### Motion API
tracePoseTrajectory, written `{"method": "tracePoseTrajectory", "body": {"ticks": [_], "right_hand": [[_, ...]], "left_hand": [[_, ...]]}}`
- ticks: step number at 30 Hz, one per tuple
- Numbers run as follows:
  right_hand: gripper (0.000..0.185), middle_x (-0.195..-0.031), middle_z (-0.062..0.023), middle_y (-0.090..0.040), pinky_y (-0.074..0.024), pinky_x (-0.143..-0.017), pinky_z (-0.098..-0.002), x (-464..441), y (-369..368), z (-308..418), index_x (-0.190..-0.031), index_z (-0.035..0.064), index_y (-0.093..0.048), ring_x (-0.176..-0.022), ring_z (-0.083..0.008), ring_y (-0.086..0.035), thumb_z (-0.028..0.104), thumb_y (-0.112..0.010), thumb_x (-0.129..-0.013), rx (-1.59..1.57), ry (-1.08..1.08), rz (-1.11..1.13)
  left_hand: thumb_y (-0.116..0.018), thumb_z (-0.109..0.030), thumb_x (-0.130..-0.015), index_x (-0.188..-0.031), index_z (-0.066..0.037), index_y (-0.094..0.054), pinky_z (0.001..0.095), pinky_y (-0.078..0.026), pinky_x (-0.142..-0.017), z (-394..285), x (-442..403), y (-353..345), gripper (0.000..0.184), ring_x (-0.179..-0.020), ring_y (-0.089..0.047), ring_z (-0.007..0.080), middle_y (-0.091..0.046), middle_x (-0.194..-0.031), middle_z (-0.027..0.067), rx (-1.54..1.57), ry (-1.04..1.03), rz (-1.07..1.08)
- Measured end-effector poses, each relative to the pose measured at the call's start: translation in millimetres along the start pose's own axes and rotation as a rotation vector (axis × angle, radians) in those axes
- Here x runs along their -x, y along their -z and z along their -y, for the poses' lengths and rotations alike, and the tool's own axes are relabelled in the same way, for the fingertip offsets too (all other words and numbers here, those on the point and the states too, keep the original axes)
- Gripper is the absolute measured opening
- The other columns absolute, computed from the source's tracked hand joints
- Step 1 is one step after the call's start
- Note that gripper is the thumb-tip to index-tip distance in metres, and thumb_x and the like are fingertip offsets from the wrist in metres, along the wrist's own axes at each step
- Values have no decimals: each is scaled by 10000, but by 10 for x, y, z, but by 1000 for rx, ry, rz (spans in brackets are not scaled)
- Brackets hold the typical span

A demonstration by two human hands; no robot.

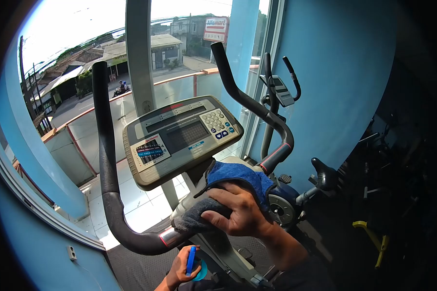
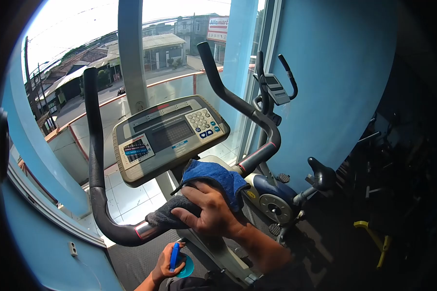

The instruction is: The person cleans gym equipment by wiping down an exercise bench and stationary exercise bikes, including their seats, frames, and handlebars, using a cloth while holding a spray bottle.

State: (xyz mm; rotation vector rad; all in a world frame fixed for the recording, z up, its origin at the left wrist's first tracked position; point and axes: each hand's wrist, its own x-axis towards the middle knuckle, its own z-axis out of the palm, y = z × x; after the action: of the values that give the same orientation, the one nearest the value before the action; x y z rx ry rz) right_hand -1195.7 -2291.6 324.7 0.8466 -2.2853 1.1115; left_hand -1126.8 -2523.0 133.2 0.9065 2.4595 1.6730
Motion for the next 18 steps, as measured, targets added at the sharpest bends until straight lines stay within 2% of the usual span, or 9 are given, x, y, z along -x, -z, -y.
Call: {"method": "tracePoseTrajectory", "body": {"ticks": [3,4,7,9,11,13,15,16,18], "right_hand": [[388,-891,-194,-647,-502,-760,-382,-73,459,-235,-1028,7,-649,-822,-343,-632,345,-688,-841,259,-95,-72],[374,-867,-174,-649,-494,-766,-384,-44,626,-546,-987,9,-660,-832,-339,-629,356,-668,-849,150,-215,-144],[248,-884,-145,-657,-464,-783,-413,43,1148,-1430,-891,17,-671,-866,-338,-600,243,-589,-828,438,-104,-297],[238,-946,-120,-661,-416,-879,-456,-38,1082,-1278,-892,33,-675,-983,-321,-572,215,-553,-798,625,-392,-221],[272,-1036,-122,-631,-298,-1040,-489,58,633,-1030,-945,65,-682,-1106,-320,-534,270,-554,-823,622,-200,-304],[475,-1153,-159,-606,-303,-1062,-457,209,201,-552,-1131,63,-652,-1159,-364,-513,466,-501,-930,523,-163,-443],[506,-1221,-185,-582,-319,-1058,-466,351,198,-572,-1130,63,-657,-1199,-384,-493,500,-490,-937,419,-75,-462],[501,-1246,-213,-567,-331,-1051,-481,356,349,-784,-1145,72,-655,-1232,-388,-473,498,-486,-945,416,15,-450],[462,-1314,-264,-516,-334,-1053,-489,349,657,-1252,-1155,80,-654,-1228,-412,-472,466,-533,-933,431,-113,-581]], "left_hand": [[-710,-98,-698,-1202,-31,-498,383,-431,-986,37,130,-31,551,-1139,-572,311,-579,-1201,167,14,74,-56],[-710,-98,-698,-1202,-31,-498,383,-431,-986,48,204,-29,551,-1139,-572,311,-579,-1201,167,13,82,-66],[-702,-88,-700,-1176,-38,-514,360,-505,-855,106,473,21,514,-978,-646,263,-604,-1146,151,-1,215,-108],[-704,-90,-705,-1168,-38,-517,335,-527,-758,166,619,34,502,-845,-672,231,-605,-1116,144,55,272,-115],[-710,-94,-706,-1167,-33,-516,328,-532,-727,52,578,68,503,-781,-676,220,-606,-1109,144,3,238,-78],[-725,-105,-702,-1178,-37,-518,345,-529,-774,-101,412,73,523,-870,-671,253,-606,-1123,154,37,299,-25],[-741,-117,-703,-1180,-32,-519,366,-512,-848,-265,175,75,534,-996,-640,289,-598,-1160,159,-97,-3,-31],[-762,-139,-704,-1194,-27,-510,387,-484,-914,-218,97,66,561,-1095,-595,314,-583,-1201,165,-14,-17,26],[-788,-195,-708,-1234,-26,-492,406,-472,-943,-368,-160,1,627,-1127,-580,333,-559,-1256,173,43,-116,159]]}}
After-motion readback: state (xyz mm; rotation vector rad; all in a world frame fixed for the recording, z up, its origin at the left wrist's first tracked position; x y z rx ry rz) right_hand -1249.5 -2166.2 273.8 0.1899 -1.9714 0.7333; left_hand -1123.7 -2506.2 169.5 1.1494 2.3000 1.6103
